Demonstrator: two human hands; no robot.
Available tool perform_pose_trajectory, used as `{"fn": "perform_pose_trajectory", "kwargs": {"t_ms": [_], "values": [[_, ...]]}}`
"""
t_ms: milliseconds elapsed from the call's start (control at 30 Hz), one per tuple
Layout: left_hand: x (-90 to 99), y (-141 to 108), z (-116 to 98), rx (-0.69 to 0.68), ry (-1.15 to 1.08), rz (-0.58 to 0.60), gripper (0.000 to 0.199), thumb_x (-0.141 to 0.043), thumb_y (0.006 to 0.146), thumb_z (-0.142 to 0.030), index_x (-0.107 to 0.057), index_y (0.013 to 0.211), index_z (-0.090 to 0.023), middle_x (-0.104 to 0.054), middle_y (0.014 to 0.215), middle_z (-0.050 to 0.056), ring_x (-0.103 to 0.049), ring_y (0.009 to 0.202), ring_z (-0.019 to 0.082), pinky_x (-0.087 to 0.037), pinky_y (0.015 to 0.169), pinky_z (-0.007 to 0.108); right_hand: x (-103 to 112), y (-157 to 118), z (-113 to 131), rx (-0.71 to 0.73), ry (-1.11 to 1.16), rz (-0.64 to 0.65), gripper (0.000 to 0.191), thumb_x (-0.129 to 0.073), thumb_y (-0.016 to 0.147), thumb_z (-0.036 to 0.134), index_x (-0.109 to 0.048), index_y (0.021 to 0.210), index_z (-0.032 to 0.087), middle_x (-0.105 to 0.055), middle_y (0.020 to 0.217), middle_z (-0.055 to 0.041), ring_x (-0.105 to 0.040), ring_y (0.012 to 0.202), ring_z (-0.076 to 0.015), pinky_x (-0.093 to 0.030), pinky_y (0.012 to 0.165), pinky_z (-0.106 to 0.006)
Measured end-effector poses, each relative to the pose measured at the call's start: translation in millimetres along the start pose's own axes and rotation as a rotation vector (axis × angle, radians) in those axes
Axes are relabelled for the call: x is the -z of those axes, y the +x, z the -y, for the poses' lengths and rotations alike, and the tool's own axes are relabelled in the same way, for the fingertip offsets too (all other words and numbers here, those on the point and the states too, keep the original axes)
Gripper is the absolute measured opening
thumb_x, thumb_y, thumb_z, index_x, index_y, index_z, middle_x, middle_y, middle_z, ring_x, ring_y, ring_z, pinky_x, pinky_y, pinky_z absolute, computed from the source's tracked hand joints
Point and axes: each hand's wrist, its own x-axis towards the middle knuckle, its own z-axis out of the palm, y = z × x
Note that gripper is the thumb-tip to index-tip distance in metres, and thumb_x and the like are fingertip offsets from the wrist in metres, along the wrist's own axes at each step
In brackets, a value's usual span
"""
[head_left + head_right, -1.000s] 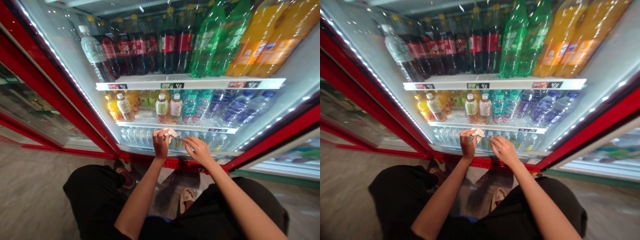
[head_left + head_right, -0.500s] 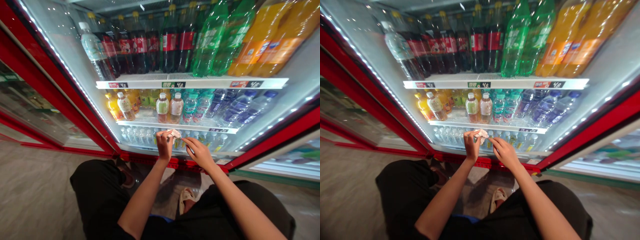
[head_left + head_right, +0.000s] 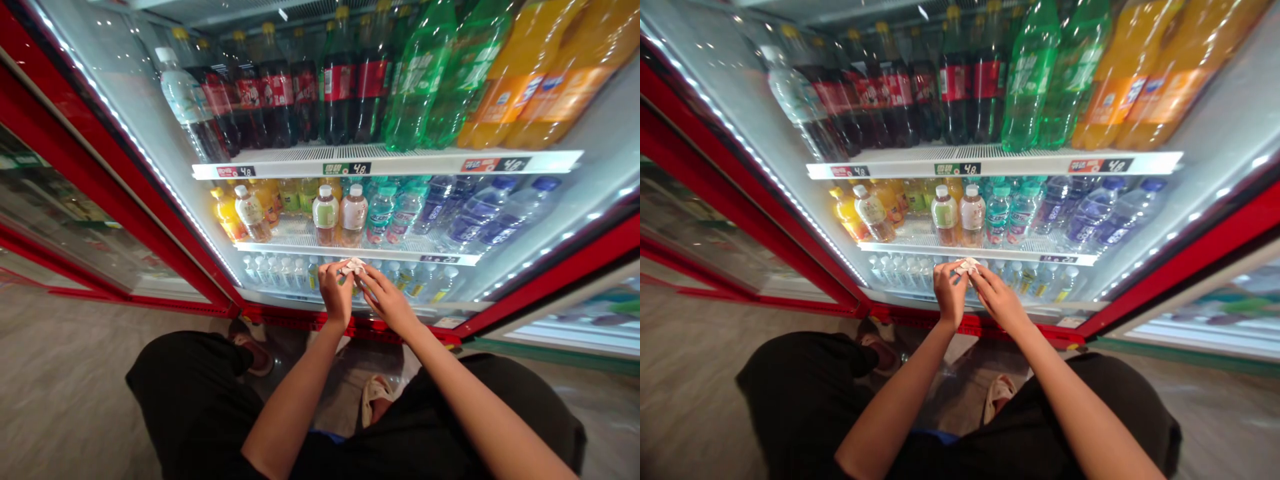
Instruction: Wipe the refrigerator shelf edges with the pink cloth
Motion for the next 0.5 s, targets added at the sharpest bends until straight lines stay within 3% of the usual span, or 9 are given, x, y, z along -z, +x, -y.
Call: {"fn": "perform_pose_trajectory", "kwargs": {"t_ms": [100,200,300,400,500], "values": [[-6.0,-3.8,-7.5,0.168,-0.092,-0.023,0.021,-0.077,0.092,-0.015,-0.075,0.111,-0.024,-0.065,0.113,0.006,-0.072,0.105,0.018,-0.067,0.088,0.031,-6.1,4.6,0.2,0.016,-0.011,-0.044,0.082,-0.057,0.106,0.016,-0.018,0.176,0.034,-0.06,0.157,-0.0188,-0.063,0.145,-0.0299,-0.061,0.113,-0.045],[-7.3,-7.0,-11.8,0.252,-0.123,0.008,0.018,-0.077,0.093,-0.022,-0.077,0.111,-0.022,-0.069,0.111,0.007,-0.073,0.103,0.018,-0.067,0.088,0.032,-8.8,10.0,-1.5,0.027,-0.057,-0.117,0.079,-0.061,0.105,0.017,-0.024,0.174,0.03,-0.064,0.151,-0.0198,-0.065,0.141,-0.0304,-0.061,0.111,-0.045],[-4.5,-10.6,-11.9,0.278,-0.199,0.094,0.023,-0.076,0.096,-0.029,-0.077,0.117,-0.021,-0.072,0.119,0.011,-0.075,0.105,0.02,-0.067,0.091,0.035,-8.1,14.3,-4.8,0.035,-0.142,-0.169,0.063,-0.058,0.106,0.015,-0.041,0.165,0.025,-0.072,0.135,-0.0176,-0.071,0.126,-0.0278,-0.063,0.102,-0.04],[1.4,-13.1,-10.1,0.271,-0.263,0.19,0.03,-0.073,0.098,-0.033,-0.076,0.126,-0.022,-0.072,0.129,0.013,-0.076,0.114,0.023,-0.066,0.101,0.04,-5.3,16.3,-9.9,0.03,-0.212,-0.166,0.04,-0.055,0.106,0.016,-0.061,0.145,0.022,-0.076,0.12,-0.0142,-0.072,0.109,-0.0253,-0.062,0.09,-0.036],[8.9,-13.7,-8.7,0.251,-0.259,0.232,0.032,-0.069,0.101,-0.035,-0.075,0.13,-0.025,-0.074,0.132,0.012,-0.075,0.119,0.024,-0.062,0.108,0.042,-3.2,16.2,-16.0,0.012,-0.256,-0.165,0.026,-0.056,0.106,0.018,-0.07,0.127,0.023,-0.076,0.11,-0.0122,-0.069,0.098,-0.024,-0.058,0.084,-0.035]]}}
